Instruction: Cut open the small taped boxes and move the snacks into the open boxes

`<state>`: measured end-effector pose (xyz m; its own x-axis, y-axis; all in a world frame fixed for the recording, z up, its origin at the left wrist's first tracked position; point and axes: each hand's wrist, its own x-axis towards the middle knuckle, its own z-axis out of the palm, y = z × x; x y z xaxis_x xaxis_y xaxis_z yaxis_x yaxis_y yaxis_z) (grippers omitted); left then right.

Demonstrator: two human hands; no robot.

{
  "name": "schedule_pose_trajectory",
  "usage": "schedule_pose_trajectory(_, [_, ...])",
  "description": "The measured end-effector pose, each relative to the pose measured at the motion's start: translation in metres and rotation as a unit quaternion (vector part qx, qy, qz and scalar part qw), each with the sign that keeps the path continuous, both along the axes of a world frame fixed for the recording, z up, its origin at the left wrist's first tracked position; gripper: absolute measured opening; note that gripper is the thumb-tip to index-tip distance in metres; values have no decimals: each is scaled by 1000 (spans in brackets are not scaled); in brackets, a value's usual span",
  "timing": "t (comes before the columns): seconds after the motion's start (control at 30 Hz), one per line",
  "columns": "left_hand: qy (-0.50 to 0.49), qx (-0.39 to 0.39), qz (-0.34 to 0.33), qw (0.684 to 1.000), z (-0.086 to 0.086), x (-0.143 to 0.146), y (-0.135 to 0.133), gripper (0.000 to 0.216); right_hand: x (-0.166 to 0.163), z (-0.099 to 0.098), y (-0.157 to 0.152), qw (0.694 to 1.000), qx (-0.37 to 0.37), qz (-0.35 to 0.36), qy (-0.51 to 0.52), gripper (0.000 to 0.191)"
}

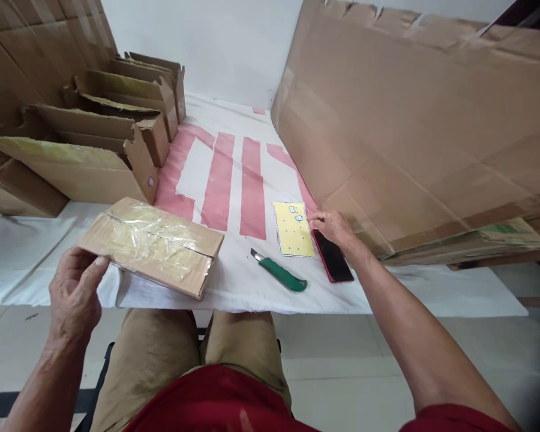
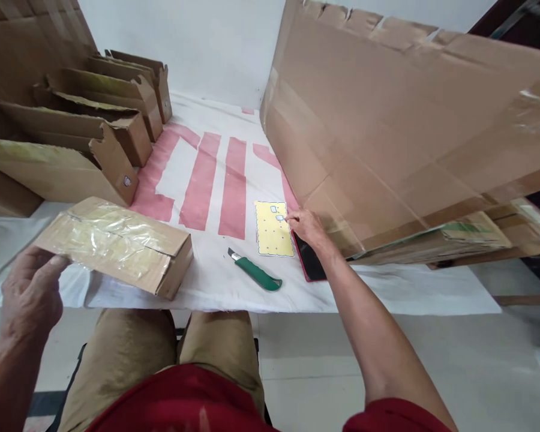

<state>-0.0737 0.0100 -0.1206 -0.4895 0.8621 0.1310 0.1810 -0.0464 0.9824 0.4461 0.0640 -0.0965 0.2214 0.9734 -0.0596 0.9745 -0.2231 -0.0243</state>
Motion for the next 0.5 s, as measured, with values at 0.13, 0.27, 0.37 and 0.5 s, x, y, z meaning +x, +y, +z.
schedule_pose_trajectory(0.13, [13,-25,12,1000,9,5,0,26,-11,-8,-4,997,-57,-12,-55,35])
schedule_pose_trajectory(0.27, [11,-29,4,1000,13,5,-1,24,-22,-17,11,988,-117,4,-102,25])
schedule_pose_trajectory(0.37, [-10,-3,-19,1000,5,0,1,30,-21,-20,24,981,-154,19,-113,34])
schedule_pose_trajectory(0.5, [-13,3,-7,1000,-3,-5,3,31,-4,-16,38,978,-186,44,-86,32])
